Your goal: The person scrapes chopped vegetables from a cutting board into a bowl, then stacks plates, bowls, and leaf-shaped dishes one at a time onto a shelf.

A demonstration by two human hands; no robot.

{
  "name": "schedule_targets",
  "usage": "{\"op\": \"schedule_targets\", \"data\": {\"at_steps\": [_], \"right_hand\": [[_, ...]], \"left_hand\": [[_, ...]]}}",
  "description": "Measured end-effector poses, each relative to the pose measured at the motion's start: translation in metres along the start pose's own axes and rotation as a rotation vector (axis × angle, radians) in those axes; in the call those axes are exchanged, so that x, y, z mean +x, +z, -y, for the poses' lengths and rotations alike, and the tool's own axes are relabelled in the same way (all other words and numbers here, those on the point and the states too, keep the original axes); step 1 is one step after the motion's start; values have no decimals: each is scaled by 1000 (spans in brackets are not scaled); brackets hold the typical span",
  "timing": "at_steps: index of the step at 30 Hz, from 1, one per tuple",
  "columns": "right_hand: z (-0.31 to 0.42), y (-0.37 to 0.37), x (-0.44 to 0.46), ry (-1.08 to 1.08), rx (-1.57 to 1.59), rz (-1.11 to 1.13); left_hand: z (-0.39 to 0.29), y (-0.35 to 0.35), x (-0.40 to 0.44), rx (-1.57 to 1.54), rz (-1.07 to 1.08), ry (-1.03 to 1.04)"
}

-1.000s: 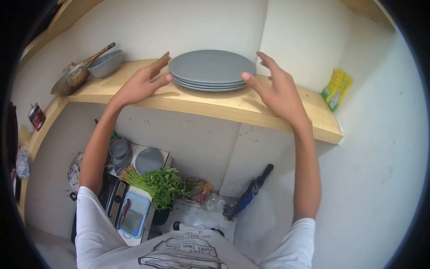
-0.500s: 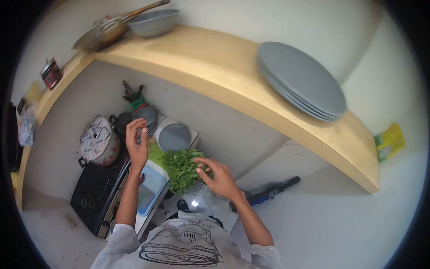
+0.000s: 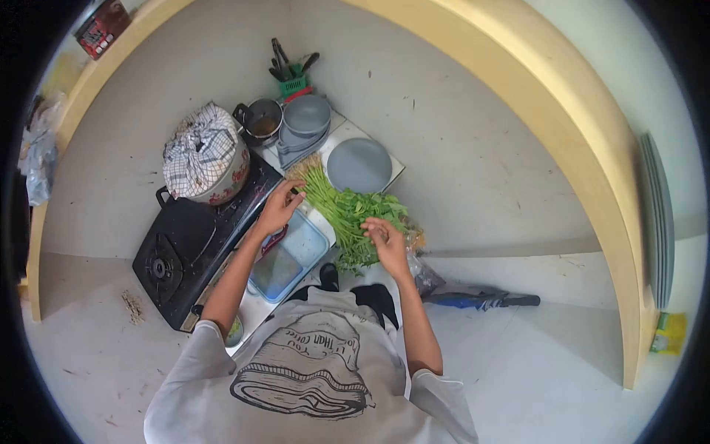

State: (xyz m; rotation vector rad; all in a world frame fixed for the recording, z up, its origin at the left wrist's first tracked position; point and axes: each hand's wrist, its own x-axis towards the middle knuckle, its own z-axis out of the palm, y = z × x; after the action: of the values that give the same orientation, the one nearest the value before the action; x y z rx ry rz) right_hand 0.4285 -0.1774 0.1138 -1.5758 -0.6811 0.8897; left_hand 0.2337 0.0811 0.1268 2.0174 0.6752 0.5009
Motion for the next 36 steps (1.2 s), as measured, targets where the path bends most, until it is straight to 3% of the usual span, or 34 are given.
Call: {"op": "schedule_targets", "data": {"at_steps": [9,11,15,20,27,30,36], "right_hand": [[-64,-41,127,185,-56,-111],[-85,-47,161,217,-49,-172],[-120,-49,211,211,-318,-326],[-161,-49,244,74,-690,-405],[-159,-52,245,72,-732,-363],[-156,-48,245,80,-727,-390],[-170,-47,244,-2,-792,-469]], "left_hand": [[123,55,81,-88,16,4],[128,62,98,-75,50,-96],[145,77,131,59,72,-125],[158,96,159,158,198,-191],[150,115,177,216,200,-289],[146,126,180,156,87,-326],[122,131,186,22,37,-576]]}}
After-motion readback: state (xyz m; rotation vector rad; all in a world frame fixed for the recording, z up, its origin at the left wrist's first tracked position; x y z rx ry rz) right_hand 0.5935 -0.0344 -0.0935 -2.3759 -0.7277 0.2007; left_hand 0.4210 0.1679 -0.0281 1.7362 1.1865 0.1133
